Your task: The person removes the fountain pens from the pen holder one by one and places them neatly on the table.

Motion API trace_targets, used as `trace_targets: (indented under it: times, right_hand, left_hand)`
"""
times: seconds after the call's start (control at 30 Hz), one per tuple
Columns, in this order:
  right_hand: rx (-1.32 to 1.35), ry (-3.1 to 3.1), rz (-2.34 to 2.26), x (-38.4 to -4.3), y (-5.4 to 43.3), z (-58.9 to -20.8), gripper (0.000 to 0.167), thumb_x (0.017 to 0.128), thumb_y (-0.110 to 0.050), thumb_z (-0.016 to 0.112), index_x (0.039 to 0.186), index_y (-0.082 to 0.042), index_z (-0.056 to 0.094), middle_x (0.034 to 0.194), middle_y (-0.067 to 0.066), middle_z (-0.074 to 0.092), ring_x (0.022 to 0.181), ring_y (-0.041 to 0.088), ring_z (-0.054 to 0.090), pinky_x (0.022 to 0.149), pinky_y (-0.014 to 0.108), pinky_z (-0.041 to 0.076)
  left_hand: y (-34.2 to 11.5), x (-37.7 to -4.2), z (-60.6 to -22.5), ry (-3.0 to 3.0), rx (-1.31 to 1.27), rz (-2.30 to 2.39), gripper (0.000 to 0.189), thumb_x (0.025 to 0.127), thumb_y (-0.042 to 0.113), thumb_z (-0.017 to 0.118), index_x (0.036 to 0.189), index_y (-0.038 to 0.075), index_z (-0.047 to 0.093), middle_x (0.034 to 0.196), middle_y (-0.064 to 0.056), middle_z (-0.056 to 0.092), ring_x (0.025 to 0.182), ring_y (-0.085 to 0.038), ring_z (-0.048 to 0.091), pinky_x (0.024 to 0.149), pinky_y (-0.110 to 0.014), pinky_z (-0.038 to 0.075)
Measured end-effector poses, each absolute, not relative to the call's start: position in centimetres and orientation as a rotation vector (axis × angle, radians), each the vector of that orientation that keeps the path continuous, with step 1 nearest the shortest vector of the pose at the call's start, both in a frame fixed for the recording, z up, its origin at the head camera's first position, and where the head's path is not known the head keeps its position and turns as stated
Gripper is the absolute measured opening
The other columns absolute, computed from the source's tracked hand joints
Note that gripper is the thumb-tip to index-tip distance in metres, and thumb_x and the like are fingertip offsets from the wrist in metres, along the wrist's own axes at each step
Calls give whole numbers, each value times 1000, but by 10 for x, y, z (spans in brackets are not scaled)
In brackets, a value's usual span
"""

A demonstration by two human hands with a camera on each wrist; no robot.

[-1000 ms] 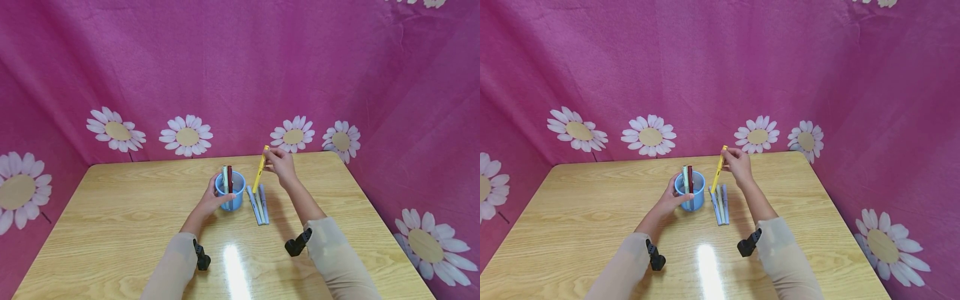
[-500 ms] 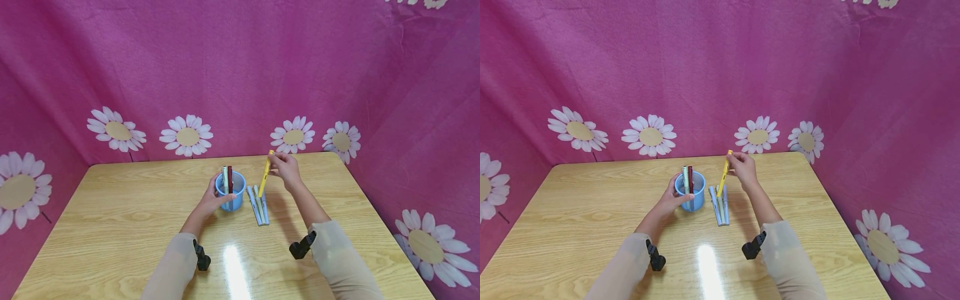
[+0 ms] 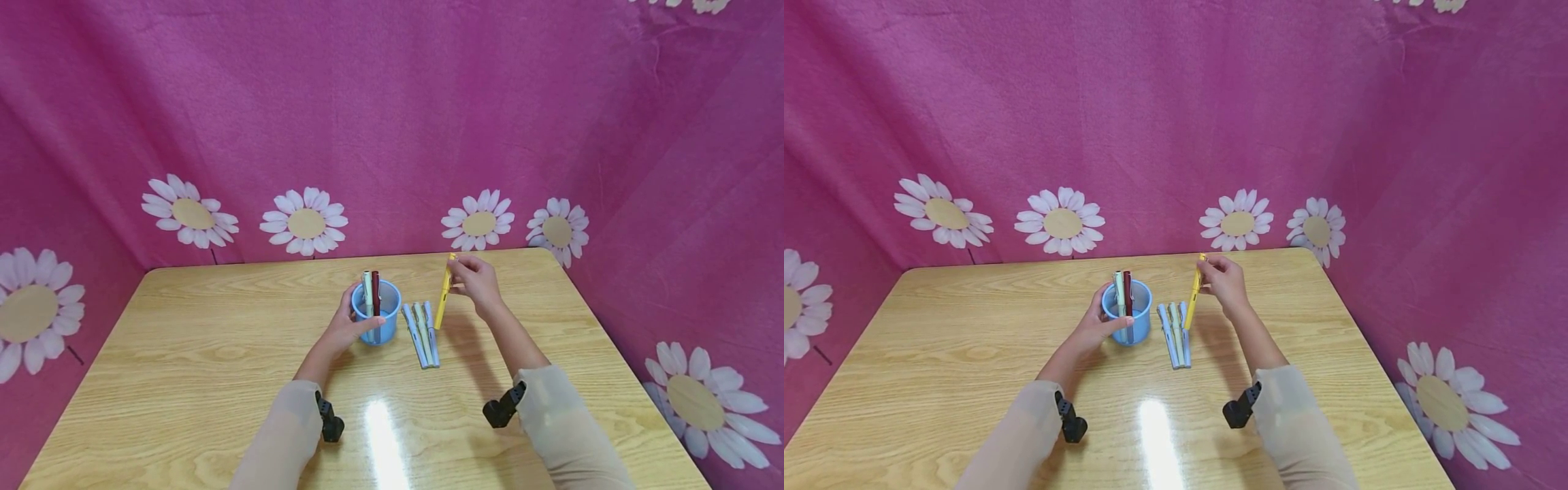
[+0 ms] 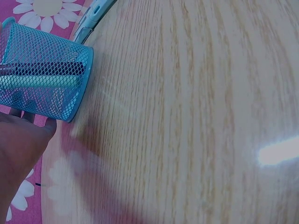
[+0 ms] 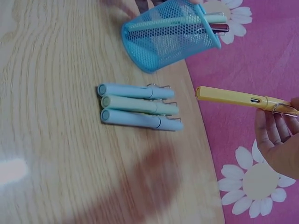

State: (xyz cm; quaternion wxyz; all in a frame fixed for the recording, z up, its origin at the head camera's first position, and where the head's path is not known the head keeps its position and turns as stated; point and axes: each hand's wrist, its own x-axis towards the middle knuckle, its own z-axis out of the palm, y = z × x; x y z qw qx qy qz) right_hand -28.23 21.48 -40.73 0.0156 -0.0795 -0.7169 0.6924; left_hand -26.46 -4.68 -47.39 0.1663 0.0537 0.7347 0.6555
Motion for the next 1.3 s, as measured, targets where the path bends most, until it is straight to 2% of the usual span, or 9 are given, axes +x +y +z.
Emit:
trace_targets:
  times: [0.13,0.4,0.73,0.87,1.1,1.3]
  right_hand:
    - [-253,-2262,2143,-281,219,-411,29,91,-17,57,109,7,55,73,-6,56,65,6,56,61,21,56]
    - [-295,-2294,2138,-279,229,-422,29,92,-16,55,109,7,54,71,-6,56,64,5,56,62,22,56]
    - [-393,-2363,2099,-275,237,-436,35,93,-19,54,117,8,52,72,-6,56,66,7,56,64,23,56]
    - [-417,-2394,2072,-274,240,-443,38,93,-20,54,120,8,52,73,-6,55,67,6,55,68,25,56]
    - [-452,-2410,2072,-276,243,-454,37,93,-18,54,119,8,51,74,-6,55,68,7,56,74,30,56]
    - [-482,-2461,2040,-276,246,-461,40,94,-21,52,123,7,51,79,-3,54,70,7,56,79,35,56]
  left_hand:
    - [-47,-257,-460,2087,161,1864,94,81,22,73,150,23,10,156,-13,15,144,-36,14,114,-55,19]
    - [-47,-256,-457,2089,139,1834,93,82,26,72,150,26,9,157,-10,14,144,-33,12,115,-54,17]
    - [-46,-271,-487,2118,121,1851,95,79,32,75,149,31,10,156,-5,16,144,-30,13,115,-55,16]
    - [-46,-271,-490,2156,133,1850,96,78,34,75,149,28,10,155,-5,19,144,-31,16,114,-56,18]
    - [-45,-270,-490,2117,146,1913,88,82,19,72,147,32,14,154,-6,22,142,-29,20,115,-52,18]
    - [-44,-269,-490,2130,155,1910,91,80,22,73,149,27,13,154,-8,21,143,-32,19,114,-54,19]
